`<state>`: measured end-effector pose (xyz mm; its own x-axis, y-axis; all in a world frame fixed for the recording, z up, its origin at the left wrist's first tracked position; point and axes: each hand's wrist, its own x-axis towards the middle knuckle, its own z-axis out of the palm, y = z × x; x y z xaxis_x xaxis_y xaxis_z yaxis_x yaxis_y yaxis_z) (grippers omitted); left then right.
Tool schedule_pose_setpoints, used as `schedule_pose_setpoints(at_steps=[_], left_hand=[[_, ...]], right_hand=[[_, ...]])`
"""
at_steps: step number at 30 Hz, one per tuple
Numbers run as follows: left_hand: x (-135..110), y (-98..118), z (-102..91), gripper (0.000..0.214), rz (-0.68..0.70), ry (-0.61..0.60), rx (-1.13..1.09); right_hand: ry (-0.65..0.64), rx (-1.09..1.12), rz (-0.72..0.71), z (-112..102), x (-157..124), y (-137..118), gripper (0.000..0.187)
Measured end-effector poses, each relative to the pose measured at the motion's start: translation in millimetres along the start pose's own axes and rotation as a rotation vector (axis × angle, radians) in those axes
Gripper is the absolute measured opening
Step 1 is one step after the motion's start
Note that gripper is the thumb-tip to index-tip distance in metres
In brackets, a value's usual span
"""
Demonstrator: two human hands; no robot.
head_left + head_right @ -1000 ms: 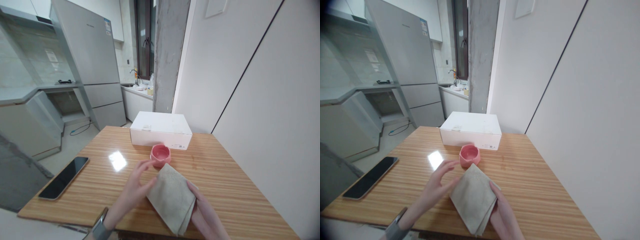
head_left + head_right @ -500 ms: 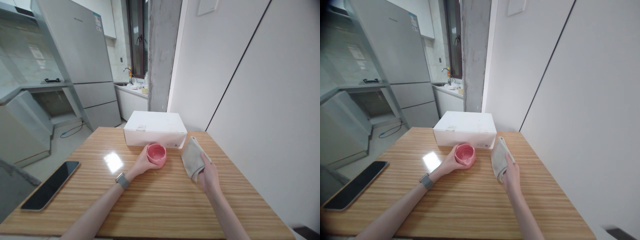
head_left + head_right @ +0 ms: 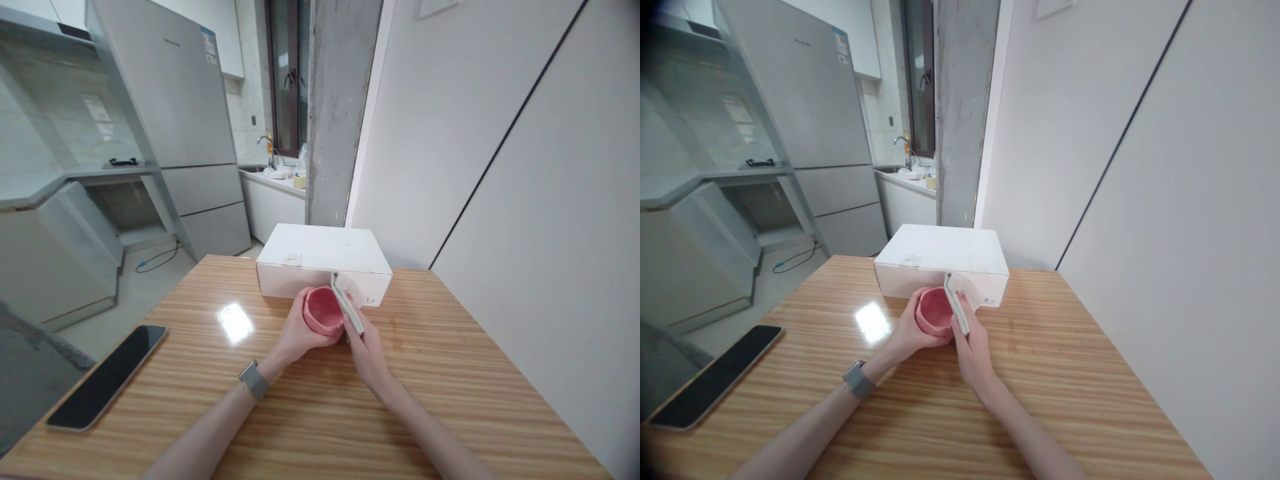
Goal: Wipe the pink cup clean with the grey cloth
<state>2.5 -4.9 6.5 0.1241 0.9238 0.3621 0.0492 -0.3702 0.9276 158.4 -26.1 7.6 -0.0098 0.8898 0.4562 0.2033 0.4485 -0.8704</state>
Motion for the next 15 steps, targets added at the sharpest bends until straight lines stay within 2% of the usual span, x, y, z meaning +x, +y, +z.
schedule_pose_setpoints(at_steps=[5, 9, 11, 13, 15], left_hand=[[-1, -11, 3.0, 0.098, -0.029, -0.023, -0.182], [-6, -6, 1.9, 0.102, -0.185, -0.058, -0.340], [-8, 0, -0.2, 0.094, -0.290, -0.139, -0.503], [-7, 7, -2.2, 0.071, -0.390, -0.205, -0.731], [-6, 9, -3.7, 0.055, -0.486, -0.218, -0.918]], right_hand=[[-0.175, -0.281, -0.238, -6, -12, 12, 0.049], [-0.202, -0.397, -0.387, -9, -16, 9, 0.052], [-0.209, -0.440, -0.447, -11, -17, 4, 0.053], [-0.210, -0.470, -0.478, -12, -17, 0, 0.053], [-0.216, -0.490, -0.484, -13, -17, -2, 0.051]])
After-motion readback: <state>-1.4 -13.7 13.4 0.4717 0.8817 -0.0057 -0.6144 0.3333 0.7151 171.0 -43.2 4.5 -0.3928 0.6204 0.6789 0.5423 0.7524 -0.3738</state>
